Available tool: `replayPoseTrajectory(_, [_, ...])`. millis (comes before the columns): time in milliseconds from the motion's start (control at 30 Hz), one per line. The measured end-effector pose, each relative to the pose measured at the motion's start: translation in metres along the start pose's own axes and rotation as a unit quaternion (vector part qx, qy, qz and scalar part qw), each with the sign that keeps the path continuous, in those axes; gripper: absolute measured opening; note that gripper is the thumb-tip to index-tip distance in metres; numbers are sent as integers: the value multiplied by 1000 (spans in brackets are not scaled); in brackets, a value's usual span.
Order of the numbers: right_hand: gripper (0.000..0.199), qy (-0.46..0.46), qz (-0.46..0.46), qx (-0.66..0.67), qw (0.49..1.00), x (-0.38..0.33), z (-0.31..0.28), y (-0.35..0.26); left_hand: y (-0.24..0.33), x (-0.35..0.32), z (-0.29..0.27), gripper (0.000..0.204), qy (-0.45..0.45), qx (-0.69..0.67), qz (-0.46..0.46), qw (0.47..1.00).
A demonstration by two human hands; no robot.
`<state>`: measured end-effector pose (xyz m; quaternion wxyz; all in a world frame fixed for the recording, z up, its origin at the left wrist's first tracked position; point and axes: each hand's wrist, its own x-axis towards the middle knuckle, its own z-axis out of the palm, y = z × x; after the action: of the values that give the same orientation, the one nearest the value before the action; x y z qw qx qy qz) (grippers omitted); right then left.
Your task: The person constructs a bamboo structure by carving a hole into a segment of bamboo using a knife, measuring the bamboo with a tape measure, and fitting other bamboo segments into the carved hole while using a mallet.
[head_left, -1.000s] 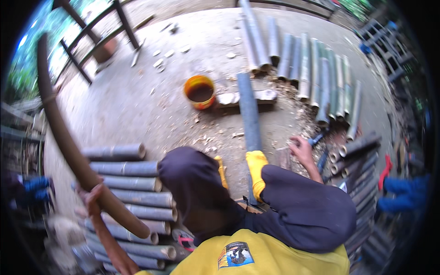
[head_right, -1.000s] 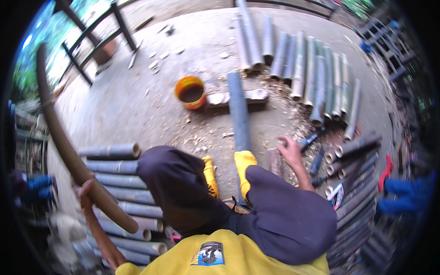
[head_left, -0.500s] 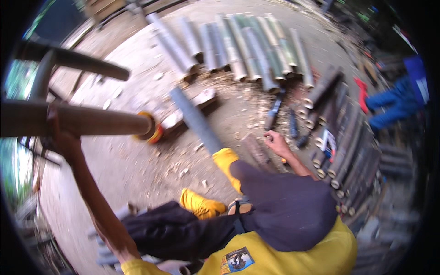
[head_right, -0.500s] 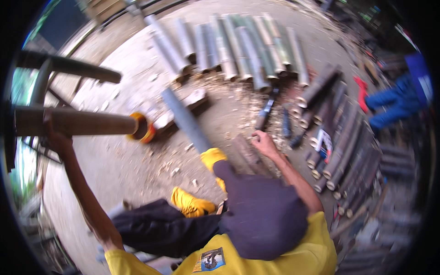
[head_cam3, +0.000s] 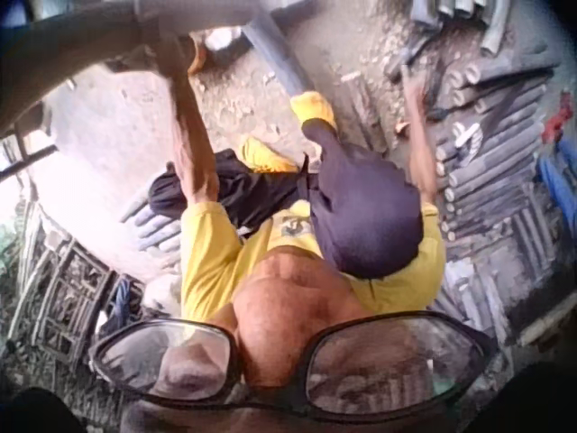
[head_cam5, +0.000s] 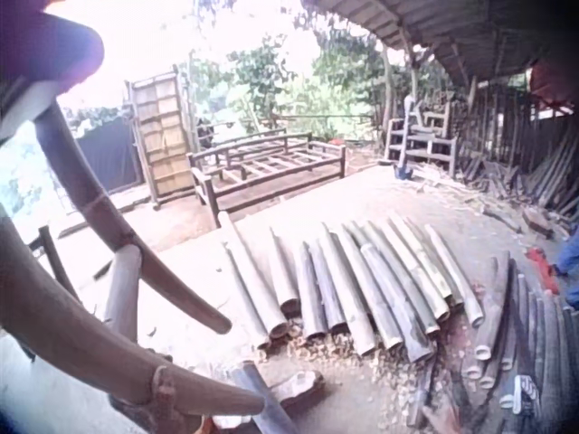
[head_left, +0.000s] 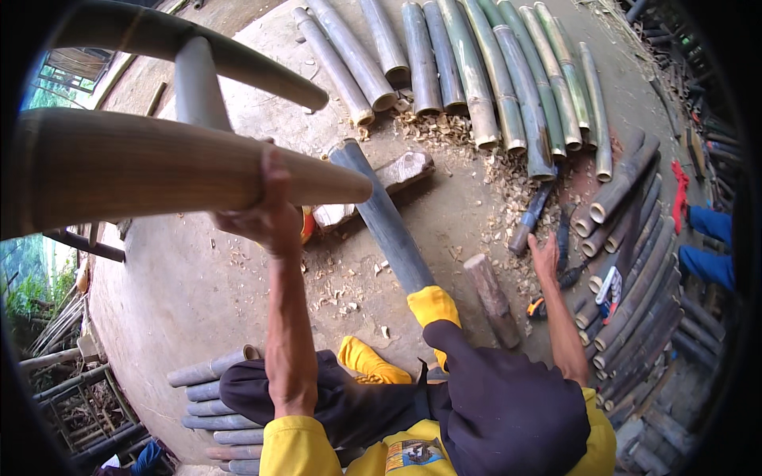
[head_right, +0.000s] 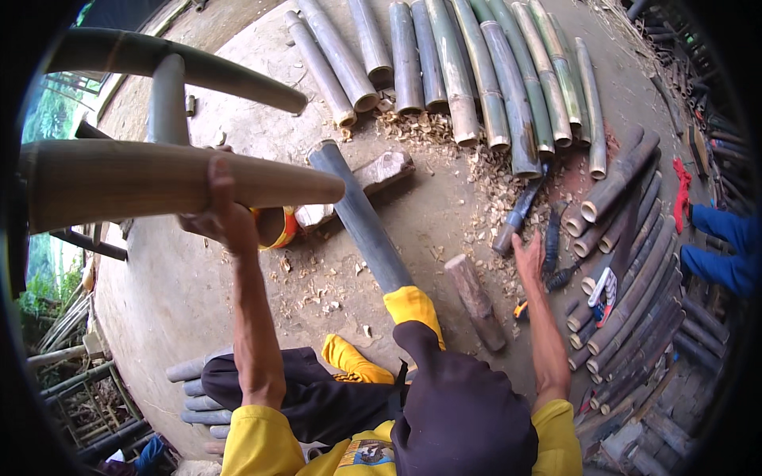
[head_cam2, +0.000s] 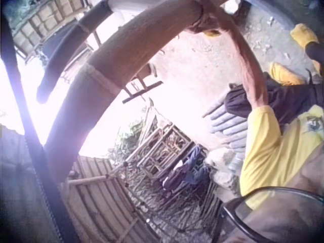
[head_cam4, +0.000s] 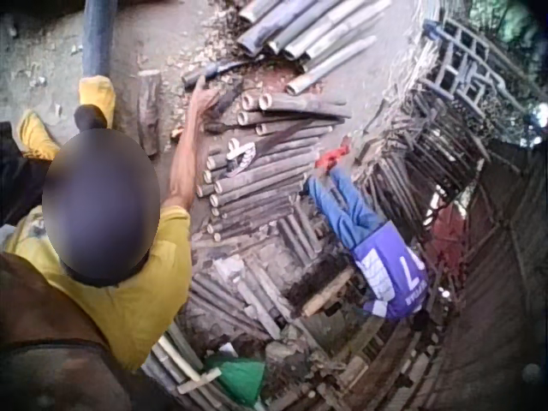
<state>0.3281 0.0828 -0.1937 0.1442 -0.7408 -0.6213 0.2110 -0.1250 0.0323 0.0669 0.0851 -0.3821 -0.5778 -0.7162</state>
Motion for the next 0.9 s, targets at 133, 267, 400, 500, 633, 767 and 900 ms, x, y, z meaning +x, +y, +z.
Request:
replayPoseTrajectory(133, [91, 43, 66, 18, 997, 34, 25, 18, -4, -36, 31, 36, 33, -75, -51, 995])
replayPoseTrajectory(267, [92, -8, 195, 99, 976, 69, 34, 19, 2, -43, 45, 38, 27, -13, -69, 997])
replayPoseTrajectory(400, [65, 12, 246, 135, 960, 55, 42, -8, -6, -41, 16, 46, 48, 25, -93, 994])
replayPoseTrajectory(500, [55, 32, 242, 158, 957, 56, 29, 14, -14, -51, 20, 48, 58, -33, -59, 996])
replayPoseTrajectory(633, [51, 106, 197, 205, 953, 19, 29, 24, -33, -58, 24, 73, 66, 53, -114, 990])
replayPoseTrajectory(767, [49, 120, 91, 289, 945, -61, 34, -28, -12, -53, 11, 76, 64, 65, -127, 988])
replayPoseTrajectory(900, [49, -102, 7, 437, 894, -68, 28, -130, -7, -59, 55, 73, 83, -31, -125, 988])
